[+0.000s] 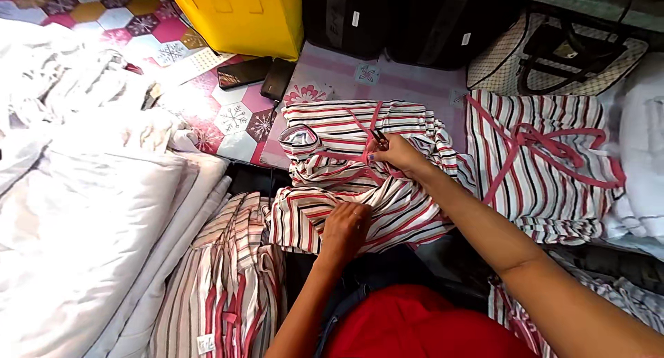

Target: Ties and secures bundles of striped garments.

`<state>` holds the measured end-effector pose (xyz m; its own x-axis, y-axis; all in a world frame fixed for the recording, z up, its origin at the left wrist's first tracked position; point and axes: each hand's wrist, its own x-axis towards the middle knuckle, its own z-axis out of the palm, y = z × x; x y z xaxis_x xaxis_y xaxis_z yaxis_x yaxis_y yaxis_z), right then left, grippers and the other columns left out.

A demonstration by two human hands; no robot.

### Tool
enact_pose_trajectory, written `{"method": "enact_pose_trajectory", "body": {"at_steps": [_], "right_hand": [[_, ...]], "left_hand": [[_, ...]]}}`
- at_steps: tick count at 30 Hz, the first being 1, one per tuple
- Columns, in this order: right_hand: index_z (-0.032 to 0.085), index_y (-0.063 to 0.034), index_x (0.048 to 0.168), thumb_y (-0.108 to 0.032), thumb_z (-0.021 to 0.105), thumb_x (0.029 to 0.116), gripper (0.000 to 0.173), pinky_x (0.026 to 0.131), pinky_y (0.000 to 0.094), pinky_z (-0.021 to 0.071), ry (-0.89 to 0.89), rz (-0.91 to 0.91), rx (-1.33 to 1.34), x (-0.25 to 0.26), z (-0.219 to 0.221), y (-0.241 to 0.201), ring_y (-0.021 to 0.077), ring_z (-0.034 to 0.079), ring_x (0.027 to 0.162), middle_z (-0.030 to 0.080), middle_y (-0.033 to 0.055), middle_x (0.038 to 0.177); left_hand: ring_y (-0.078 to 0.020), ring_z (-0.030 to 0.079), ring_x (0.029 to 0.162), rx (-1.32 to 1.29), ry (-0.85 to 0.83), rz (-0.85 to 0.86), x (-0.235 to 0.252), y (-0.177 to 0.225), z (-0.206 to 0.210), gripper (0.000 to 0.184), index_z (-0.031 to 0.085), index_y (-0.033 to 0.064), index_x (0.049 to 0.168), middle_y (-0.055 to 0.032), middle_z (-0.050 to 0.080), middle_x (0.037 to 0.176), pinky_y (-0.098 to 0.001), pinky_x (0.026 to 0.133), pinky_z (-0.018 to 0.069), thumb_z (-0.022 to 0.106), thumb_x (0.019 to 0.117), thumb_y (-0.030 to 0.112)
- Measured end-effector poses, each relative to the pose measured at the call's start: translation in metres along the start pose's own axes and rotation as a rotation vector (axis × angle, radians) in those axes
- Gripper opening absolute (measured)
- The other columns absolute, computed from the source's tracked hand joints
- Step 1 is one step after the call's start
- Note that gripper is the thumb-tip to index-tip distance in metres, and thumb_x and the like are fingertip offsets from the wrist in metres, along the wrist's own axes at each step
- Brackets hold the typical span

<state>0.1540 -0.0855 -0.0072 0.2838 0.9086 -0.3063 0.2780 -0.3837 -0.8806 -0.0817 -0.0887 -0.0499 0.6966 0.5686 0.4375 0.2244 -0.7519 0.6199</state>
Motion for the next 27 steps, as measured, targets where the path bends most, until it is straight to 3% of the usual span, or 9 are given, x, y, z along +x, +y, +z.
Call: {"method": "enact_pose_trajectory", "body": {"at_steps": [3,5,8,12,16,19,20,23,27], "right_hand": [[0.067,-0.0081,0.117,-0.013,0.069,0.0969,0.021,0.065,0.0486,0.0544,0.137,-0.137,-0.263,-0.016,-0.005,-0.012,0.0263,0.065,0.074,0.07,0.014,0.094],[0.068,-0.0056,0.113,-0.022,0.072,0.0964,0.024,0.066,0.0584,0.053,0.273,-0.223,-0.543,-0.027,-0.006,-0.019,0.035,0.068,0.078,0.07,0.0169,0.095],[0.063,0.0035,0.123,-0.029,0.077,0.0929,0.046,0.07,0.0646,0.0524,0.327,-0.052,-0.933,-0.034,-0.008,-0.019,0.0467,0.068,0.087,0.065,0.0281,0.117],[0.058,0.0069,0.131,-0.006,0.066,0.0949,0.039,0.075,0.0698,0.0511,0.371,0.155,-0.969,-0.032,-0.032,0.015,0.0551,0.066,0.094,0.059,0.0351,0.127],[0.063,0.0069,0.121,-0.01,0.063,0.0979,0.029,0.081,0.0742,0.0482,0.447,0.068,-0.678,-0.049,-0.069,0.036,0.0557,0.063,0.102,0.064,0.0344,0.115],[0.061,-0.0026,0.135,-0.036,0.066,0.1009,0.048,0.083,0.0728,0.0484,0.442,0.011,-0.548,-0.049,-0.067,0.044,0.053,0.065,0.102,0.068,0.0307,0.112],[0.063,-0.0046,0.133,-0.039,0.067,0.0995,0.048,0.082,0.0728,0.0487,0.432,0.006,-0.564,-0.045,-0.062,0.044,0.0521,0.065,0.102,0.069,0.0294,0.11],[0.071,-0.0018,0.117,-0.022,0.067,0.0992,0.027,0.084,0.0735,0.0473,0.391,0.048,-0.619,-0.032,-0.053,0.038,0.0515,0.065,0.106,0.069,0.0289,0.109],[0.071,0.0015,0.119,-0.016,0.063,0.0994,0.028,0.093,0.0694,0.0467,0.526,0.084,-0.371,-0.045,-0.075,0.008,0.047,0.065,0.109,0.07,0.0275,0.112]], "left_hand": [[-0.0321,0.074,0.085,0.134,0.145,-0.258,0.033,-0.003,-0.02,0.025,0.074,-0.0038,0.103,-0.0182,0.075,0.094,-0.049,0.076,0.06,0.058,0.1002,0.014],[-0.0447,0.067,0.106,0.254,0.142,-0.445,0.065,-0.019,-0.029,0.039,0.067,-0.0079,0.118,-0.0285,0.067,0.115,-0.0588,0.088,0.0542,0.059,0.1024,0.026],[-0.0533,0.058,0.114,0.396,0.002,-0.641,0.098,-0.045,-0.018,0.066,0.057,-0.0084,0.129,-0.0349,0.056,0.124,-0.0651,0.083,0.0507,0.06,0.0997,0.05],[-0.0552,0.056,0.117,0.327,-0.12,-0.664,0.104,-0.058,-0.02,0.046,0.055,-0.0091,0.133,-0.0355,0.055,0.128,-0.0703,0.082,0.0502,0.065,0.0955,0.016],[-0.0513,0.062,0.109,0.172,0.072,-0.615,0.087,-0.072,-0.063,0.033,0.061,-0.0113,0.12,-0.0347,0.062,0.118,-0.0679,0.09,0.05,0.067,0.0923,0.005],[-0.0468,0.065,0.091,0.226,0.266,-0.576,0.074,-0.062,-0.084,0.03,0.062,-0.01,0.116,-0.0314,0.065,0.101,-0.0637,0.079,0.0521,0.065,0.0942,0.01],[-0.0444,0.065,0.085,0.238,0.332,-0.574,0.072,-0.06,-0.089,0.03,0.062,-0.0087,0.116,-0.0295,0.066,0.097,-0.0622,0.075,0.0523,0.064,0.0953,0.013],[-0.0345,0.063,0.077,0.164,0.479,-0.63,0.065,-0.063,-0.109,0.035,0.06,-0.0047,0.122,-0.0225,0.065,0.092,-0.0554,0.07,0.0514,0.062,0.0969,0.019],[-0.0064,0.057,0.059,-0.198,0.619,-0.684,0.053,-0.065,-0.135,0.034,0.054,0.0006,0.126,-0.0022,0.06,0.085,-0.0277,0.056,0.0534,0.063,0.0953,0.013]]}}
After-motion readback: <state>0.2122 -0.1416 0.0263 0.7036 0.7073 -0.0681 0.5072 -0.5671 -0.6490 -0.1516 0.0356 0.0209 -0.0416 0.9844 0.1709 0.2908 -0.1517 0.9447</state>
